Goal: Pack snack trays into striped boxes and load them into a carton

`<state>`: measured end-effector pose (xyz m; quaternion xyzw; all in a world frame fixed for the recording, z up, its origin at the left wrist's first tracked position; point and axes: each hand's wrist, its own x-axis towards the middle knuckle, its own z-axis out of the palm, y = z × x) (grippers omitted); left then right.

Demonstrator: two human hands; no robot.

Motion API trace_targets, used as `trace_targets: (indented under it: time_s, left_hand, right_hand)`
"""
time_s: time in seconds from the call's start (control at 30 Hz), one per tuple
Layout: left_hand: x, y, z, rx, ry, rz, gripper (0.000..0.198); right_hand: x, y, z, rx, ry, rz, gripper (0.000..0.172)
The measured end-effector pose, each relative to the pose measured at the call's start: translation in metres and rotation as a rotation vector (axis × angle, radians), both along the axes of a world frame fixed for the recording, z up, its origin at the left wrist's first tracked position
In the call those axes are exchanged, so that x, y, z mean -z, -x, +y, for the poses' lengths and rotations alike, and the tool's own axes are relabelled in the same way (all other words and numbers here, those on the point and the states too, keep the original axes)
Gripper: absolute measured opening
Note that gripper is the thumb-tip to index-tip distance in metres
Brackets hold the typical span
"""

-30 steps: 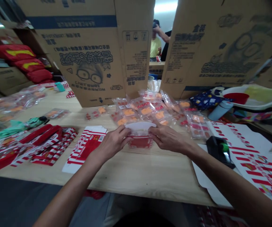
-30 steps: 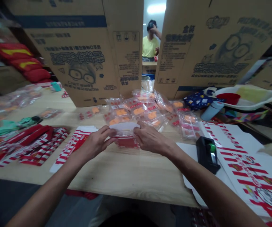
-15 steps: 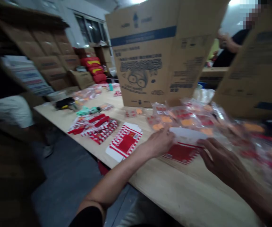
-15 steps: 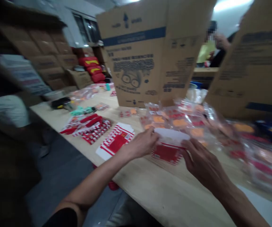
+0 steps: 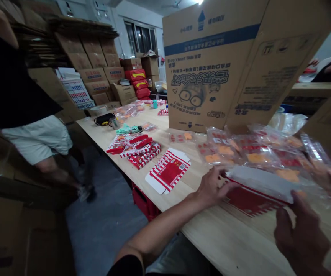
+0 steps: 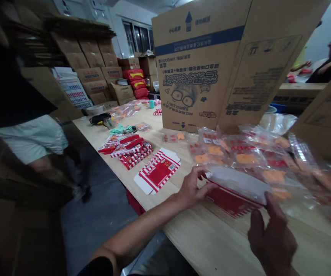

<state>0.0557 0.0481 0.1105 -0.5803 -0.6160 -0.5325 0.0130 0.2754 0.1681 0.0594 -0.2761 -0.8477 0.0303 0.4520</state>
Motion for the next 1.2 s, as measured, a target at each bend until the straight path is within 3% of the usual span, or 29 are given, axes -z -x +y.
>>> trace_targets:
  time_s: [0.07,0.17,0.27,0.37,0.47,0.57,0.67,0.77,0.87,0.93,1.0,1.07,1.13,1.2]
  left_hand:
    - [0.006,-0.003,0.002,-0.023,-0.056,-0.144,0.037]
    - [0.001,-0.004,0.007,0.023,-0.141,-0.289,0.027]
    - [-0.003,0.000,0.021,0.094,-0.194,-0.440,0.027]
    - [-0.002,-0.004,0.036,0.070,-0.290,-0.636,0.036]
    - [-0.002,-0.014,0.038,-0.020,-0.300,-0.572,0.027]
    - [-0.006,-0.017,0.035,-0.096,-0.316,-0.260,0.018]
    - [-0.013,-0.010,0.034,-0.013,-0.236,-0.022,0.020]
    - [-0.019,0.000,0.040,0.157,-0.148,-0.180,0.021]
    - [-0.024,0.012,0.048,0.381,-0.057,-0.414,0.043]
    - [-0.024,0.019,0.051,0.457,0.026,-0.405,0.036]
    - [-0.021,0.025,0.053,0.480,0.049,-0.362,0.026]
    - [-0.018,0.025,0.054,0.530,0.017,-0.388,0.031]
    - [-0.015,0.021,0.054,0.520,0.004,-0.461,0.037]
    - [-0.013,0.012,0.055,0.406,0.000,-0.519,0.034]
  right_hand:
    - [-0.009,0.011,-0.012,0.066,-0.089,0.033,0.057]
    - [-0.035,0.022,-0.017,0.017,-0.068,0.109,0.036]
    - [-0.058,0.025,-0.005,-0.097,0.027,0.120,0.028]
    - [-0.070,0.024,0.005,-0.171,0.057,0.120,0.026]
    - [-0.074,0.024,0.006,-0.195,0.046,0.117,0.027]
    - [-0.074,0.022,0.004,-0.192,0.066,0.114,0.026]
    - [-0.075,0.019,0.005,-0.215,0.118,0.137,0.023]
    - [-0.077,0.017,0.011,-0.280,0.231,0.191,0.024]
    - [-0.080,0.016,0.022,-0.362,0.366,0.228,0.049]
    - [-0.082,0.015,0.029,-0.433,0.349,0.176,0.048]
    - [-0.082,0.012,0.035,-0.503,0.234,0.119,0.041]
    - [-0.082,0.007,0.038,-0.550,0.145,0.076,0.042]
    - [-0.082,0.003,0.038,-0.576,0.150,0.021,0.042]
    - [-0.086,0.000,0.035,-0.580,0.250,-0.020,0.035]
